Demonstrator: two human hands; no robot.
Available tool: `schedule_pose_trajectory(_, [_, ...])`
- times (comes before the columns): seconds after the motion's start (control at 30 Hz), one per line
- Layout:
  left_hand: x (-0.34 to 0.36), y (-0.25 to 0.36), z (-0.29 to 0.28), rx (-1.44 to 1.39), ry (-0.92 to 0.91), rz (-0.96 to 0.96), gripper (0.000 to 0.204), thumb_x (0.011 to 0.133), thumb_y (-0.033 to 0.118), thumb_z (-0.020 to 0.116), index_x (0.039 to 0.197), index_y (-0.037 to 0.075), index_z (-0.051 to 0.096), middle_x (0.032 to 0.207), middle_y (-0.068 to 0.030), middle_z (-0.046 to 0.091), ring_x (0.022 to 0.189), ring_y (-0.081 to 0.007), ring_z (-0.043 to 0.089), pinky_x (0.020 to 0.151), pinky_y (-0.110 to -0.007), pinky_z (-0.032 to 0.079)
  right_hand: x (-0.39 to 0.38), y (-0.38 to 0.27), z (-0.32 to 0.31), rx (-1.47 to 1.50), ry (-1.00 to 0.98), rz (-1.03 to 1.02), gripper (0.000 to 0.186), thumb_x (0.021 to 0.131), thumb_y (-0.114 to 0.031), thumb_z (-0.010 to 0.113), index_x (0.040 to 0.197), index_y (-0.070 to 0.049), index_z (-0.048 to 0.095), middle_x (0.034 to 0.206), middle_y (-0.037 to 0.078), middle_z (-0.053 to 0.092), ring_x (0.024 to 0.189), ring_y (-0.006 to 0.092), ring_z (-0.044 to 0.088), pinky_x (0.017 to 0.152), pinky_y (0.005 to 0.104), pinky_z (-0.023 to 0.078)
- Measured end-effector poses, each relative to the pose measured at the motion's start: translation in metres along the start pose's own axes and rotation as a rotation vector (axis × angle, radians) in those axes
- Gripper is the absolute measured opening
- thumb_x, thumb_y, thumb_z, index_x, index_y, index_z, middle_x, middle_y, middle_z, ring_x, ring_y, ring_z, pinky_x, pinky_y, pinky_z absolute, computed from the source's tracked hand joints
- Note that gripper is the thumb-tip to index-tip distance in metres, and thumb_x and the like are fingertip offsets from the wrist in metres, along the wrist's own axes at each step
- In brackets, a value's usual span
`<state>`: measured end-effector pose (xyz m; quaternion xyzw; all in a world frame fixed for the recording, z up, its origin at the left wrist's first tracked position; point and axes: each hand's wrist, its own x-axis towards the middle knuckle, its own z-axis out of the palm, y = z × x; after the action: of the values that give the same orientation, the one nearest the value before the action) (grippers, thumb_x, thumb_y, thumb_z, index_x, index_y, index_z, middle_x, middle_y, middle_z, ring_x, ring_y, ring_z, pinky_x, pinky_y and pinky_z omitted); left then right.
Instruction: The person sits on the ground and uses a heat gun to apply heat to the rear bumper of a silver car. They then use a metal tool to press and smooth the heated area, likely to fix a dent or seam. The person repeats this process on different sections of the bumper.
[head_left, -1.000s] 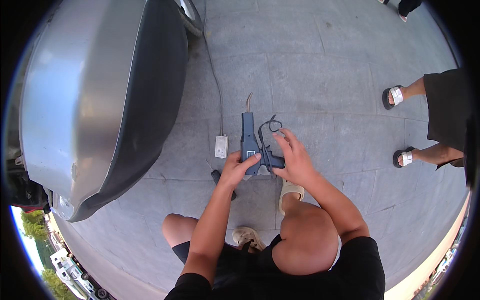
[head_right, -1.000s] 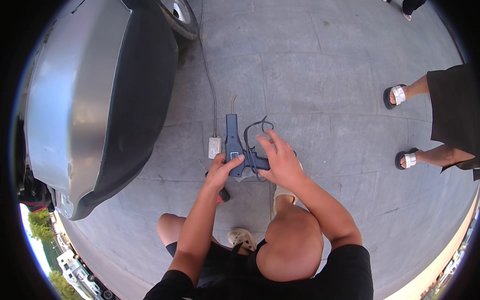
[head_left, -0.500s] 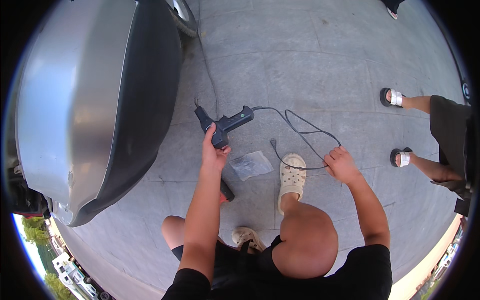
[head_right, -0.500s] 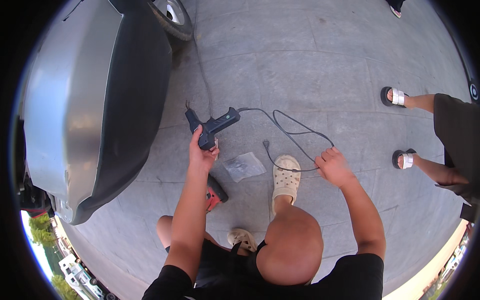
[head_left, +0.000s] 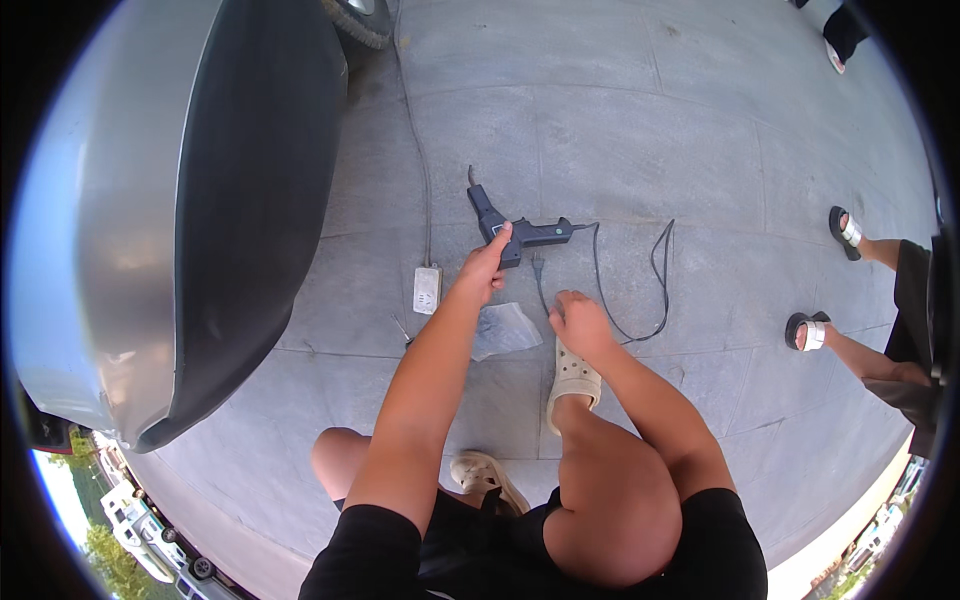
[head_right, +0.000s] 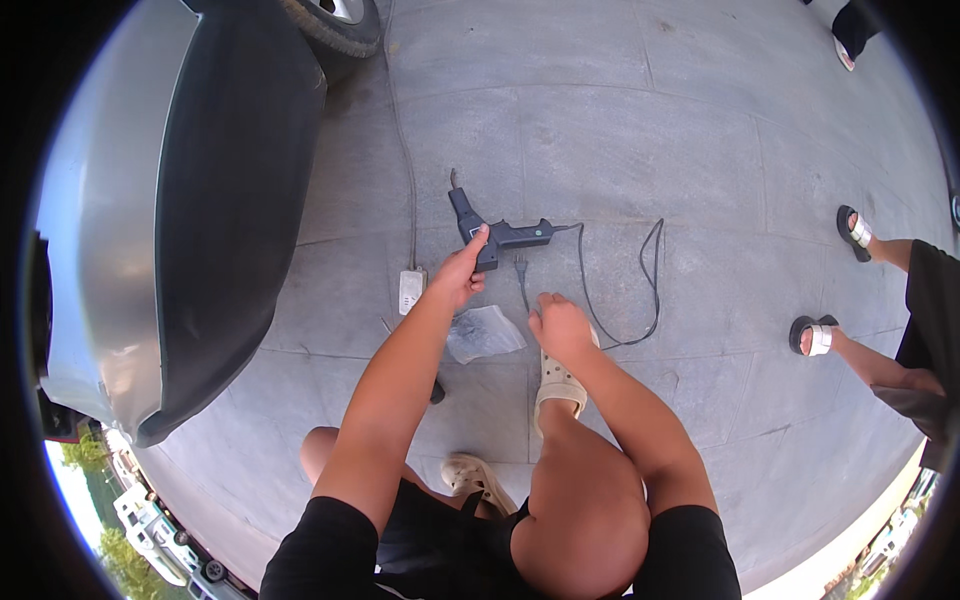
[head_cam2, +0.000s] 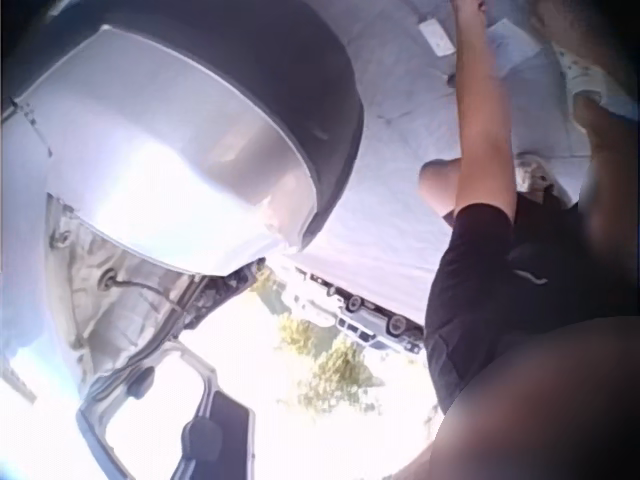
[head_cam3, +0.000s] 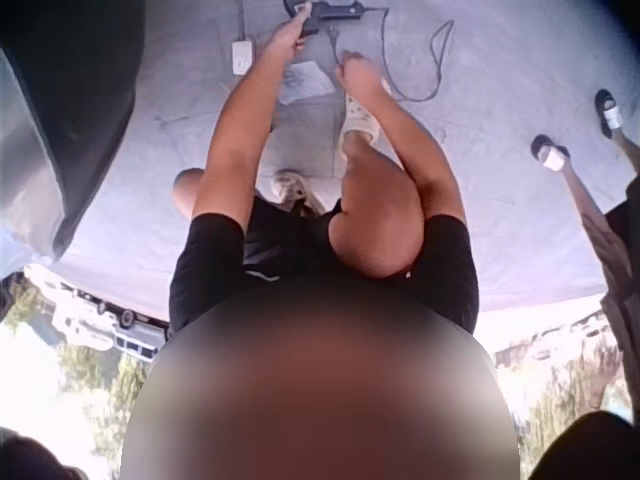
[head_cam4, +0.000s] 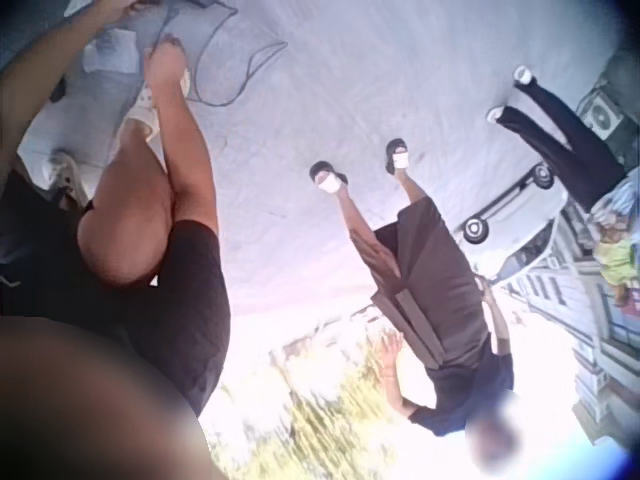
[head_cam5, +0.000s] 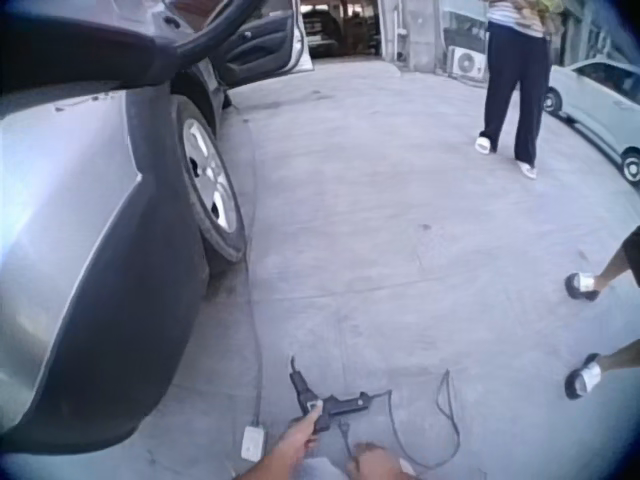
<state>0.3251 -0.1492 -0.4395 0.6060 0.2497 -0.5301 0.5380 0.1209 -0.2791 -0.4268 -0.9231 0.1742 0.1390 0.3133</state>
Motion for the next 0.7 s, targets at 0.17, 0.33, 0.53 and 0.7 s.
schedule_pose_trajectory(0.17, [0.039, -0.039, -0.015, 0.705, 0.404, 0.324, 0.074, 0.092, 0.072, 0.067, 0.091, -0.002, 0.068, 0.083, -0.0196, 0.072, 0.08, -0.0374, 0.073, 0.069, -0.048, 0.055, 0.049, -0.033, 0.032, -0.191, -0.092, -0.007, 0.029, 0.09, -0.018, 0.069, 0.11, 0.002, 0.062, 0.105, 0.022, 0.071, 0.092, 0.0384, 0.075, 0.081, 0.0445, 0.062])
schedule_pose_trajectory(0.33, [-0.012, -0.027, -0.02, 0.966, 0.49, 0.467, 0.053, 0.094, 0.05, 0.071, 0.103, -0.002, 0.067, 0.106, -0.0245, 0.075, 0.106, -0.0446, 0.071, 0.093, -0.051, 0.055, 0.058, 0.02, 0.057, -0.346, -0.109, -0.005, 0.029, 0.086, -0.008, 0.07, 0.111, 0.002, 0.062, 0.108, 0.021, 0.071, 0.095, 0.0345, 0.075, 0.083, 0.0407, 0.063])
schedule_pose_trajectory(0.53, [-0.041, -0.037, -0.116, 1.206, 0.813, 0.34, 0.069, 0.074, 0.048, 0.089, 0.118, 0.001, 0.065, 0.126, -0.024, 0.066, 0.119, -0.0402, 0.066, 0.098, -0.049, 0.056, 0.057, 0.011, 0.044, -0.266, -0.12, 0.039, 0.027, 0.085, -0.006, 0.068, 0.11, 0.003, 0.062, 0.109, 0.023, 0.07, 0.096, 0.0374, 0.074, 0.085, 0.0433, 0.063])
schedule_pose_trajectory(0.7, [-0.037, -0.057, -0.148, 1.253, 0.681, 0.229, 0.07, 0.07, 0.05, 0.087, 0.118, 0.002, 0.07, 0.126, -0.0236, 0.066, 0.119, -0.0393, 0.066, 0.099, -0.049, 0.057, 0.054, 0.008, 0.04, -0.009, -0.083, 0.007, 0.031, 0.087, -0.012, 0.07, 0.112, 0.005, 0.062, 0.108, 0.027, 0.068, 0.098, 0.0437, 0.072, 0.088, 0.0497, 0.061])
